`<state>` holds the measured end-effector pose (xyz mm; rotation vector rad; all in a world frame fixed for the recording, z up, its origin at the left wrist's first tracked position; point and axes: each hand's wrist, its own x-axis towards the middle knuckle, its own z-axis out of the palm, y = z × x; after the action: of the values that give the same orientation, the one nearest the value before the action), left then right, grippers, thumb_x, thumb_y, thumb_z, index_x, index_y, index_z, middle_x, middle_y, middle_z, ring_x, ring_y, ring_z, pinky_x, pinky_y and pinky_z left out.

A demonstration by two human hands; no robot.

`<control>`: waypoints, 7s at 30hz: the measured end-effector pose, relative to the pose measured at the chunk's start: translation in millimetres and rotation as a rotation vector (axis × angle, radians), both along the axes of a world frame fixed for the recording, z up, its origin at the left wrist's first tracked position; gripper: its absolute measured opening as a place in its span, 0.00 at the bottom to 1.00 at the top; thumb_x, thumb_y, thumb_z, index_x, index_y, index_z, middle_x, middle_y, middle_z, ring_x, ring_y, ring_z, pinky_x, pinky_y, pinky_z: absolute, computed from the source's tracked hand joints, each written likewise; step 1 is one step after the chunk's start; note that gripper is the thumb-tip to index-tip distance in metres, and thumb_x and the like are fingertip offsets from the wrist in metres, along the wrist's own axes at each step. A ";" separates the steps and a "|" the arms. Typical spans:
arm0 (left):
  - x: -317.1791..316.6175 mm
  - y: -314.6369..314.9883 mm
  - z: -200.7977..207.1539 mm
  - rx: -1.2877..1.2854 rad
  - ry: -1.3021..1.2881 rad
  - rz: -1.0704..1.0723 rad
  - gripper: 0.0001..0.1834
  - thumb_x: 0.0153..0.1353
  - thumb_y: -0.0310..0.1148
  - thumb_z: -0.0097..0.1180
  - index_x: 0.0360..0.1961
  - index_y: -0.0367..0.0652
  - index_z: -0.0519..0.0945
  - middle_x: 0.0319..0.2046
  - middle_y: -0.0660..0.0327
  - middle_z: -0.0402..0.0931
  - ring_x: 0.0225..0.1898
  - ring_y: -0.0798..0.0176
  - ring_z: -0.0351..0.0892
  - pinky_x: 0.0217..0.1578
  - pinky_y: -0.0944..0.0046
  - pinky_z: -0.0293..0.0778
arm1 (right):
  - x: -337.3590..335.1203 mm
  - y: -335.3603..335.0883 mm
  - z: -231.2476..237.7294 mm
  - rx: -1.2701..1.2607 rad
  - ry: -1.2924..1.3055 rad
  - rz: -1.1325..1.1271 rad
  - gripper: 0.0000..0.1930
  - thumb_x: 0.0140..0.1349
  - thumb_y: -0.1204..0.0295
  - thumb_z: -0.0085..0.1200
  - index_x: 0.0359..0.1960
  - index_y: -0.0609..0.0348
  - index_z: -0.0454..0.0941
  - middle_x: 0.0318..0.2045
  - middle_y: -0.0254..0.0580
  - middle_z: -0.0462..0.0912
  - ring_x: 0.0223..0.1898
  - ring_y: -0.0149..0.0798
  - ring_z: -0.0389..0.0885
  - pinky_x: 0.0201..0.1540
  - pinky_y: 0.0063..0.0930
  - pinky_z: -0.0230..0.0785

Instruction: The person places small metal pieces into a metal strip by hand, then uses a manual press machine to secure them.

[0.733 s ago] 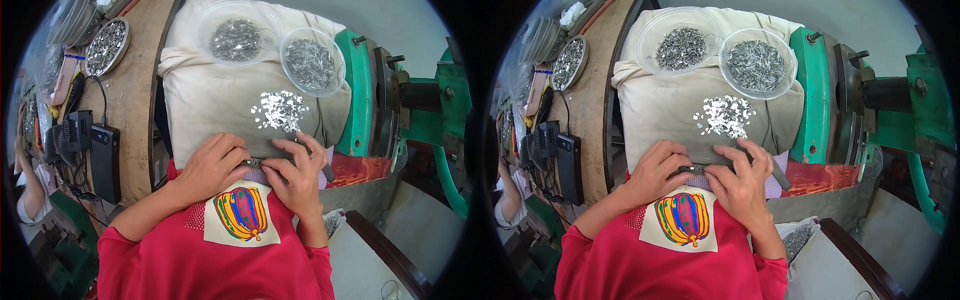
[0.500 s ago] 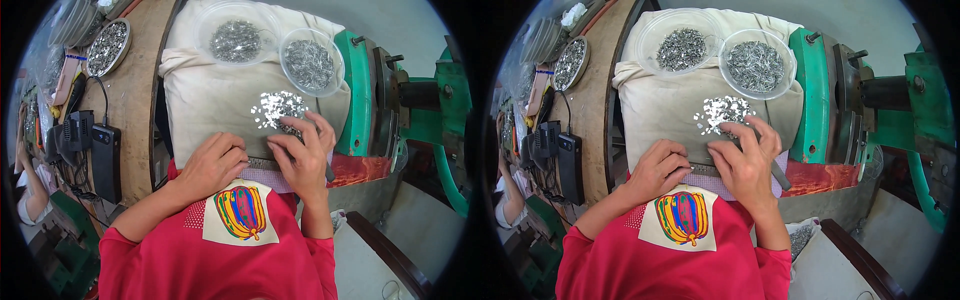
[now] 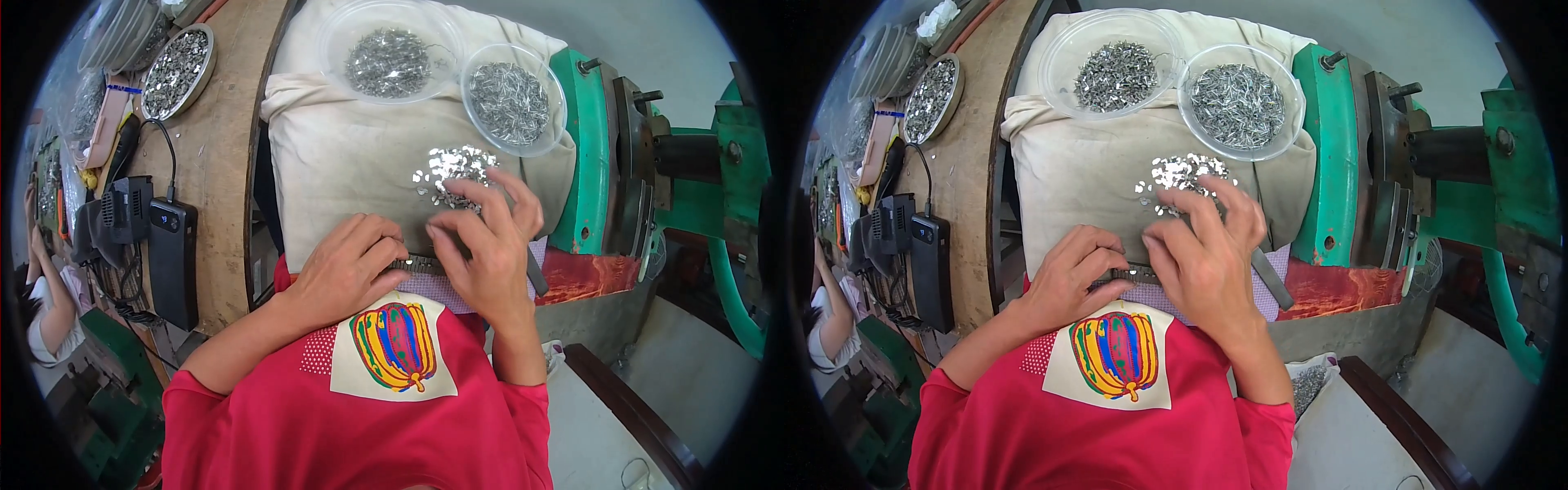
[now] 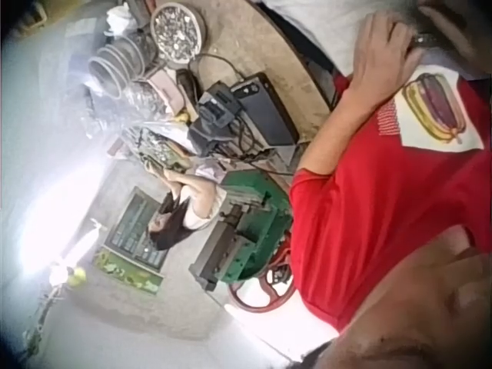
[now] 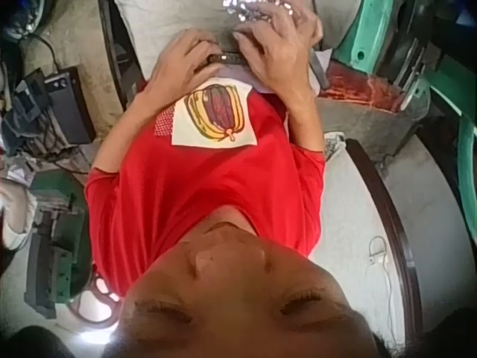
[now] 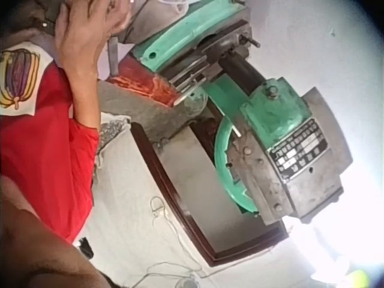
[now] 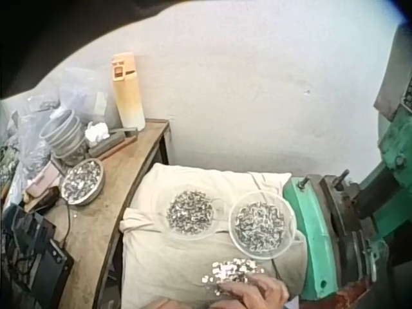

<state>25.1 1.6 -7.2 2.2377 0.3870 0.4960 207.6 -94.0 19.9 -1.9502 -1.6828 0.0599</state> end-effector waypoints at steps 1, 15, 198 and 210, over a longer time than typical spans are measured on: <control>0.0 0.0 0.0 -0.002 0.001 0.002 0.15 0.49 0.30 0.69 0.35 0.41 0.76 0.40 0.58 0.73 0.40 0.52 0.74 0.41 0.56 0.73 | -4.1 -6.8 0.1 -0.002 0.001 0.002 0.07 0.46 0.73 0.69 0.28 0.49 0.84 0.47 0.31 0.82 0.60 0.51 0.68 0.62 0.46 0.52; 7.2 -3.9 0.1 0.088 0.010 0.015 0.10 0.50 0.28 0.65 0.32 0.43 0.76 0.36 0.61 0.73 0.39 0.57 0.74 0.40 0.58 0.71 | 2.2 -3.7 -8.0 0.012 0.022 -0.052 0.06 0.49 0.70 0.69 0.30 0.48 0.86 0.47 0.29 0.81 0.60 0.49 0.69 0.62 0.48 0.50; 13.2 30.7 7.9 0.149 0.151 0.151 0.08 0.51 0.24 0.66 0.33 0.40 0.81 0.37 0.58 0.74 0.39 0.52 0.77 0.38 0.56 0.74 | 11.5 6.1 -10.4 -0.114 -0.081 0.106 0.06 0.50 0.71 0.63 0.32 0.51 0.82 0.50 0.31 0.79 0.63 0.46 0.66 0.66 0.50 0.48; 10.7 26.4 4.7 0.245 0.121 0.155 0.09 0.51 0.26 0.65 0.32 0.40 0.78 0.35 0.59 0.71 0.38 0.54 0.75 0.37 0.57 0.73 | 17.8 12.4 -4.4 -0.100 -0.095 0.156 0.07 0.47 0.73 0.67 0.29 0.48 0.84 0.51 0.30 0.79 0.62 0.48 0.67 0.64 0.45 0.51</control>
<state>35.8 28.0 -2.5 2.4947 0.5934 0.5135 225.4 -81.7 15.5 -1.9167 -1.9258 0.1132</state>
